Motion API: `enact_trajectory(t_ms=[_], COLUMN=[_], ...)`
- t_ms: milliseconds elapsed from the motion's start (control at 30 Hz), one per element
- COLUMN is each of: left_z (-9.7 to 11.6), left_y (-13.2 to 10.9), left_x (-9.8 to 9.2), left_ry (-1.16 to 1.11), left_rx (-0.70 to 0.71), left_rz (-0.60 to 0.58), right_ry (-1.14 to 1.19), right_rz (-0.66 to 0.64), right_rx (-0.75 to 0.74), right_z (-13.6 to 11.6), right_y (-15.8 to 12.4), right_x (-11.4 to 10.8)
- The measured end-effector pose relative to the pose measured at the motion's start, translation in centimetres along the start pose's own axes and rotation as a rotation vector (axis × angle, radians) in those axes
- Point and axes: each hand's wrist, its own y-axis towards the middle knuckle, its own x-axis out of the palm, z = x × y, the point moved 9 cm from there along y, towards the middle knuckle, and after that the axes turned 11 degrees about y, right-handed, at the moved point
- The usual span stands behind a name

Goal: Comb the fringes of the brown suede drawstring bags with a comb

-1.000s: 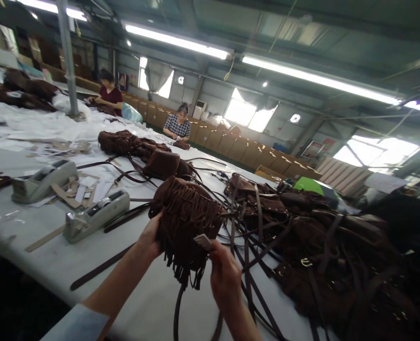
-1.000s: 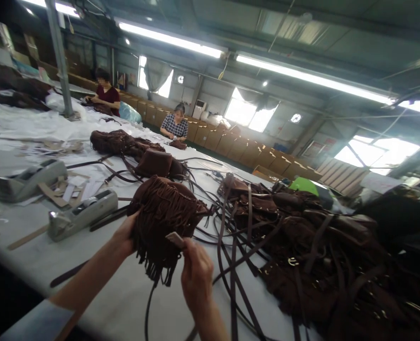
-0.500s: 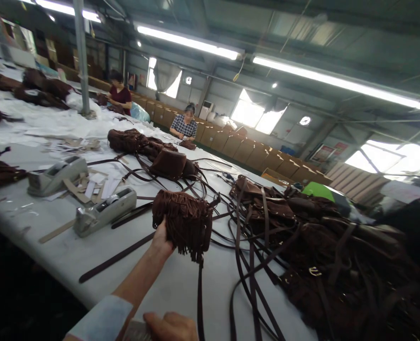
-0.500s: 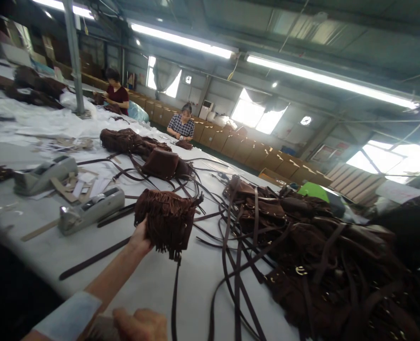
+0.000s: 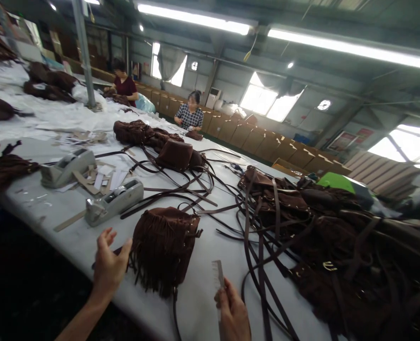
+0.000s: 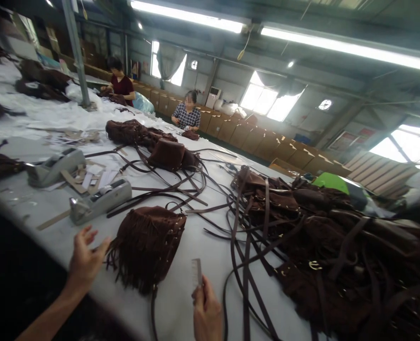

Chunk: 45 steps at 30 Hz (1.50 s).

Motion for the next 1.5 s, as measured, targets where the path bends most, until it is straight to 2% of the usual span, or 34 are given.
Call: enact_trajectory(t_ms=[33, 67, 133, 233, 333, 400, 467, 633, 733, 833, 933, 1133, 1233, 1300, 1400, 1500], left_z=[2.3, 4.1, 6.0, 5.2, 2.9, 1.8, 1.2, 1.4, 1.4, 1.0, 0.6, 0.0, -0.9, -1.1, -0.4, 0.6], left_y=[-0.8, -2.0, -4.8, -7.5, -8.4, -8.6, -8.5, -8.3, -8.1, -8.1, -8.6, -9.3, -8.6, -8.2, -7.6, -7.0], left_x=[-0.6, 0.1, 3.9, 8.4, 10.4, 10.6, 10.3, 10.9, 11.2, 11.4, 11.8, 12.6, 12.3, 11.8, 10.4, 9.0], left_ry=[0.117, 0.206, 0.378, 0.668, 0.782, 0.824, 0.862, 0.847, 0.797, 0.788, 0.880, 0.959, 0.848, 0.695, 0.393, 0.203], left_rx=[0.195, 0.353, 0.554, 0.642, 0.700, 0.740, 0.746, 0.701, 0.697, 0.726, 0.773, 0.816, 0.754, 0.712, 0.645, 0.550], left_rz=[0.065, 0.042, -0.142, -0.266, -0.367, -0.413, -0.418, -0.481, -0.532, -0.559, -0.568, -0.647, -0.662, -0.695, -0.756, -0.811], right_ry=[0.003, 0.009, 0.019, 0.028, 0.050, 0.053, 0.059, 0.111, 0.068, 0.026, 0.003, -0.043, -0.050, -0.018, 0.075, 0.070], right_rz=[-0.019, -0.045, -0.091, -0.160, -0.199, -0.212, -0.251, -0.371, -0.336, -0.293, -0.302, -0.333, -0.318, -0.315, -0.362, -0.355], right_rx=[-0.002, -0.004, -0.021, -0.069, -0.069, -0.065, -0.103, -0.281, -0.290, -0.277, -0.284, -0.296, -0.263, -0.178, -0.029, -0.089], right_z=[-0.3, -0.6, -1.4, -2.0, -1.4, -1.5, -2.7, -7.2, -6.8, -5.2, -4.4, -5.7, -6.8, -6.9, -6.3, -6.6], right_y=[0.0, -0.1, -0.3, -1.1, -1.8, -1.8, -1.5, -0.1, 1.1, 2.1, 2.4, 2.4, 1.9, 1.4, 0.3, 0.1], right_x=[0.6, 1.3, 2.4, 3.6, 4.1, 4.6, 5.9, 11.4, 13.3, 13.5, 13.4, 13.3, 12.5, 12.1, 13.0, 14.7])
